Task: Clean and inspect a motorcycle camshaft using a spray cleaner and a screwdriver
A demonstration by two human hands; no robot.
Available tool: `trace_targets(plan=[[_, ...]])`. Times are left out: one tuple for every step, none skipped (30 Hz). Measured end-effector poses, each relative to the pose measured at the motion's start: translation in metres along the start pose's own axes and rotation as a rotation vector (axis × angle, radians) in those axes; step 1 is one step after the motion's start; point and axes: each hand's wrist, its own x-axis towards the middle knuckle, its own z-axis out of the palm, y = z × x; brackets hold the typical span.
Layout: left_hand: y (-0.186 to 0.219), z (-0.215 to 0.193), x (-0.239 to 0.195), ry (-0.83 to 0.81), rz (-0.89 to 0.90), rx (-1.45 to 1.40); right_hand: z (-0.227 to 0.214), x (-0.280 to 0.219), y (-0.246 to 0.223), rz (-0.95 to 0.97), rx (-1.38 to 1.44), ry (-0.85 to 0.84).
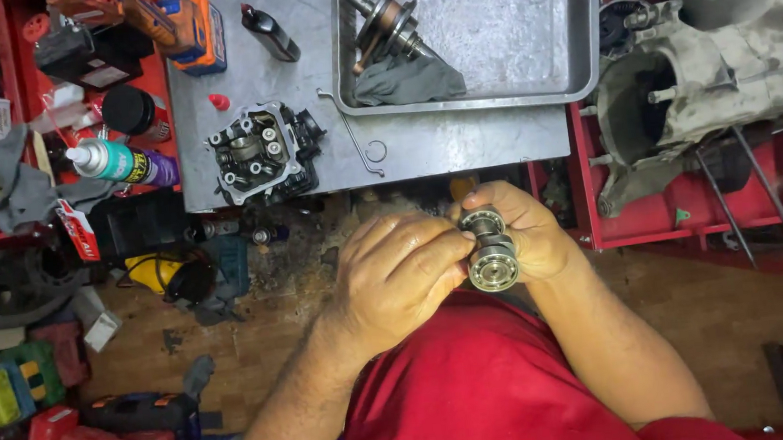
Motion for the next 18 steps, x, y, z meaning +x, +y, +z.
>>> trace_targets(plan=[[0.000, 0.001, 0.000, -0.008, -0.008, -0.007, -0.001, 0.000, 0.000, -0.007, 0.004, -0.004], [-0.001, 0.001, 0.001, -0.014, -0.007, -0.008, 0.001, 0.001, -0.001, -0.012, 0.007, -0.002], [-0.001, 0.001, 0.002, -0.022, -0.004, -0.006, 0.002, 0.002, -0.001, -0.013, -0.013, -0.001], [-0.002, 0.001, 0.002, -0.030, 0.000, -0.004, 0.003, 0.003, -0.001, -0.014, -0.032, 0.000], [-0.003, 0.001, 0.001, -0.037, 0.002, -0.006, -0.001, 0.001, 0.002, -0.021, -0.030, 0.003], [-0.004, 0.001, 0.000, -0.041, -0.007, -0.011, -0.004, 0.000, 0.005, -0.028, -0.040, 0.010], [-0.005, 0.001, -0.001, -0.042, -0.016, -0.016, -0.008, -0.001, 0.007, -0.034, -0.052, 0.016], [-0.005, 0.000, -0.001, -0.048, -0.013, -0.020, -0.008, -0.001, 0.009, -0.041, -0.051, 0.019], [-0.006, 0.000, -0.002, -0.047, -0.020, -0.027, -0.009, -0.001, 0.011, -0.043, -0.059, 0.018], [-0.006, 0.000, -0.002, -0.045, -0.026, -0.035, -0.009, 0.000, 0.012, -0.044, -0.067, 0.017], [-0.007, 0.000, -0.003, -0.049, -0.023, -0.039, -0.009, 0.000, 0.012, -0.050, -0.067, 0.020], [-0.008, -0.001, -0.004, -0.052, -0.024, -0.037, -0.010, 0.000, 0.013, -0.043, -0.073, 0.017], [-0.009, -0.001, -0.005, -0.054, -0.025, -0.035, -0.010, 0.000, 0.013, -0.035, -0.080, 0.015], [-0.009, -0.002, -0.005, -0.057, -0.022, -0.039, -0.014, -0.002, 0.014, -0.040, -0.081, 0.018], [-0.009, -0.003, -0.005, -0.057, -0.031, -0.035, -0.019, -0.003, 0.015, -0.031, -0.094, 0.021], [-0.010, -0.004, -0.005, -0.058, -0.040, -0.030, -0.023, -0.005, 0.016, -0.021, -0.107, 0.024], [-0.009, -0.005, -0.006, -0.060, -0.039, -0.032, -0.018, -0.001, 0.016, -0.024, -0.107, 0.026], [-0.009, -0.007, -0.006, -0.076, -0.041, -0.046, -0.014, 0.002, 0.016, -0.018, -0.151, 0.019]])
